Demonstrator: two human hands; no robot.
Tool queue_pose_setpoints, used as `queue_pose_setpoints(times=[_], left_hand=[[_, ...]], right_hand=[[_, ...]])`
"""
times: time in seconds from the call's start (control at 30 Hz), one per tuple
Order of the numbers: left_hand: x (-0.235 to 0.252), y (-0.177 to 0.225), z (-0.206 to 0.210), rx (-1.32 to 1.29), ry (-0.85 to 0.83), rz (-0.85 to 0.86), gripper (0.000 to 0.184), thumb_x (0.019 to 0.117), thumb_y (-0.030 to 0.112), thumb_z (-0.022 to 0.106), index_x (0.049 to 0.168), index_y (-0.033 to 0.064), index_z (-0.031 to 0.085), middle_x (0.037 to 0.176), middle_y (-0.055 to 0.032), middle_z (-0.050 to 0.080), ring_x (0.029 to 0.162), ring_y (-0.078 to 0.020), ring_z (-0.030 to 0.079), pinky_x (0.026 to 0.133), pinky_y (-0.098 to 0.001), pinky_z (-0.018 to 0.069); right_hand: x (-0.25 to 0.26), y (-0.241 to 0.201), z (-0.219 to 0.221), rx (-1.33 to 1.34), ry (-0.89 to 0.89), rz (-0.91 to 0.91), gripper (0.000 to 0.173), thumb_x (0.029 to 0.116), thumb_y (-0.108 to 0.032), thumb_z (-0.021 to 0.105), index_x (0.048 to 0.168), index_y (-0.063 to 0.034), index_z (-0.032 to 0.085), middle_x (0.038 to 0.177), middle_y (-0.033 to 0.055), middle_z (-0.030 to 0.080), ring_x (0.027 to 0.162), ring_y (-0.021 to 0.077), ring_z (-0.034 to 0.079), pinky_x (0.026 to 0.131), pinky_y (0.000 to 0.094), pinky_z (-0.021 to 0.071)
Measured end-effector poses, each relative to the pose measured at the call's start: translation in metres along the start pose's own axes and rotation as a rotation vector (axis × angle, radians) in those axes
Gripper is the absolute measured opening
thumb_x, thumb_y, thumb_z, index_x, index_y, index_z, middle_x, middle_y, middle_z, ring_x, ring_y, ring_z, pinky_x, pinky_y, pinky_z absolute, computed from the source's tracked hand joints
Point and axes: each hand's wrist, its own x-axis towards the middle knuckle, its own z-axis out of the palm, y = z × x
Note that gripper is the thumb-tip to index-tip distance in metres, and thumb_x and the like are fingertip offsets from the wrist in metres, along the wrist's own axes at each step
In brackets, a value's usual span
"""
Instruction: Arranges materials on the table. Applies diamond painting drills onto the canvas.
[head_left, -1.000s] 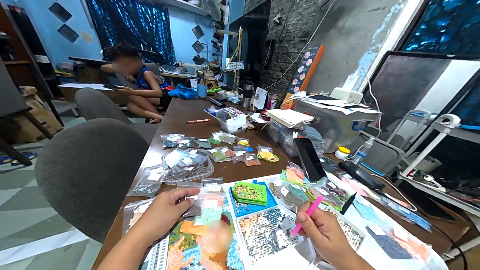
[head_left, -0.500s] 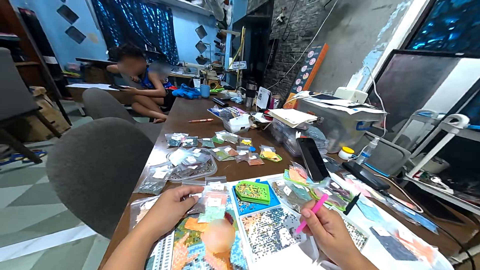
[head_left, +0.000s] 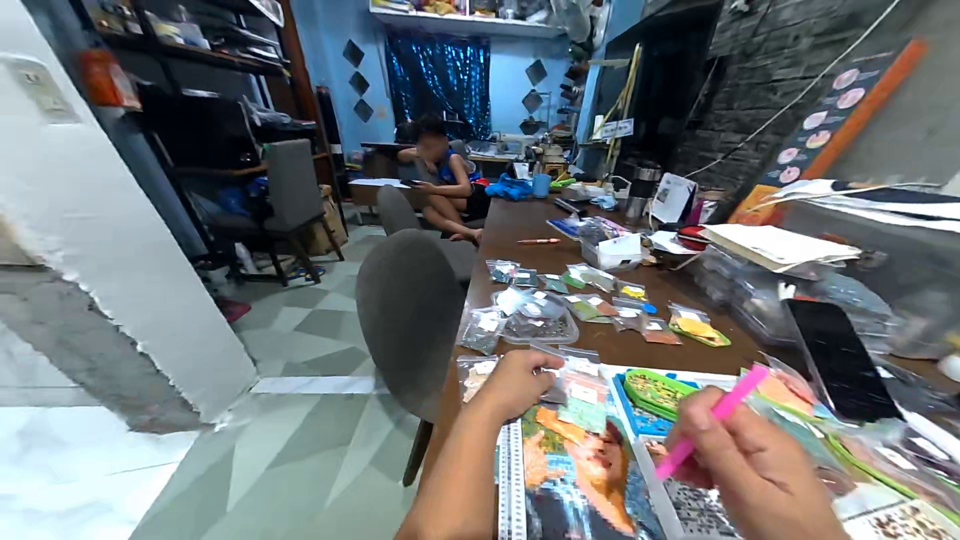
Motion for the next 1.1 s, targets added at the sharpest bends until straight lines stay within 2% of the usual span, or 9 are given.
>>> queue_pose_setpoints(times=[0.13, 0.3, 0.4, 0.57, 1.0, 1.1], left_hand=[[0.001, -0.001, 0.000, -0.025, -0.001, 0.003, 0.028, 0.1042, 0.011, 0.055, 0.129, 0.0056, 0.066, 0.114, -0.0123, 0.066, 0.090, -0.0142, 0.062, 0.082, -0.0320, 0.0514], [0.002, 0.000, 0.002, -0.015, -0.006, 0.029, 0.028, 0.1034, 0.009, 0.055, 0.127, 0.0050, 0.067, 0.115, -0.0125, 0.067, 0.096, -0.0162, 0.063, 0.088, -0.0352, 0.0506], [0.003, 0.001, 0.001, -0.008, -0.019, 0.029, 0.030, 0.1040, 0.010, 0.054, 0.131, 0.0053, 0.066, 0.122, -0.0134, 0.066, 0.103, -0.0166, 0.064, 0.093, -0.0353, 0.0507], [0.002, 0.002, 0.002, 0.000, -0.019, 0.013, 0.029, 0.1041, 0.011, 0.054, 0.130, 0.0065, 0.066, 0.119, -0.0124, 0.066, 0.097, -0.0154, 0.062, 0.088, -0.0340, 0.0504], [0.002, -0.001, 0.003, -0.021, -0.010, 0.026, 0.028, 0.1041, 0.011, 0.055, 0.128, 0.0058, 0.067, 0.114, -0.0112, 0.066, 0.090, -0.0128, 0.061, 0.083, -0.0308, 0.0501], [0.002, -0.001, 0.003, -0.004, -0.012, 0.045, 0.028, 0.1039, 0.010, 0.054, 0.128, 0.0045, 0.067, 0.116, -0.0123, 0.067, 0.093, -0.0145, 0.062, 0.085, -0.0331, 0.0507]], right_hand=[[0.015, 0.011, 0.055, 0.011, -0.069, 0.020, 0.036, 0.1100, -0.039, 0.042, 0.093, -0.0103, 0.056, 0.065, -0.0080, 0.056, 0.054, -0.0020, 0.055, 0.050, 0.0184, 0.0490], [0.015, 0.021, 0.087, -0.049, -0.074, 0.077, 0.036, 0.1088, -0.039, 0.041, 0.092, -0.0109, 0.056, 0.062, -0.0075, 0.053, 0.050, 0.0000, 0.053, 0.046, 0.0200, 0.0467], [0.007, 0.030, 0.092, -0.083, -0.012, 0.000, 0.040, 0.1097, -0.039, 0.040, 0.093, -0.0071, 0.058, 0.063, -0.0043, 0.056, 0.051, 0.0012, 0.055, 0.048, 0.0210, 0.0488], [-0.001, 0.039, 0.095, -0.112, 0.009, -0.091, 0.047, 0.1104, -0.046, 0.036, 0.095, -0.0064, 0.056, 0.064, -0.0014, 0.055, 0.054, 0.0019, 0.056, 0.050, 0.0208, 0.0500], [-0.002, 0.038, 0.098, -0.106, -0.012, -0.112, 0.046, 0.1100, -0.046, 0.038, 0.094, -0.0062, 0.056, 0.064, -0.0010, 0.056, 0.055, 0.0009, 0.057, 0.052, 0.0194, 0.0503], [-0.002, 0.037, 0.098, -0.115, -0.022, -0.129, 0.045, 0.1103, -0.044, 0.038, 0.094, -0.0054, 0.057, 0.064, -0.0006, 0.057, 0.055, 0.0013, 0.058, 0.052, 0.0198, 0.0507]])
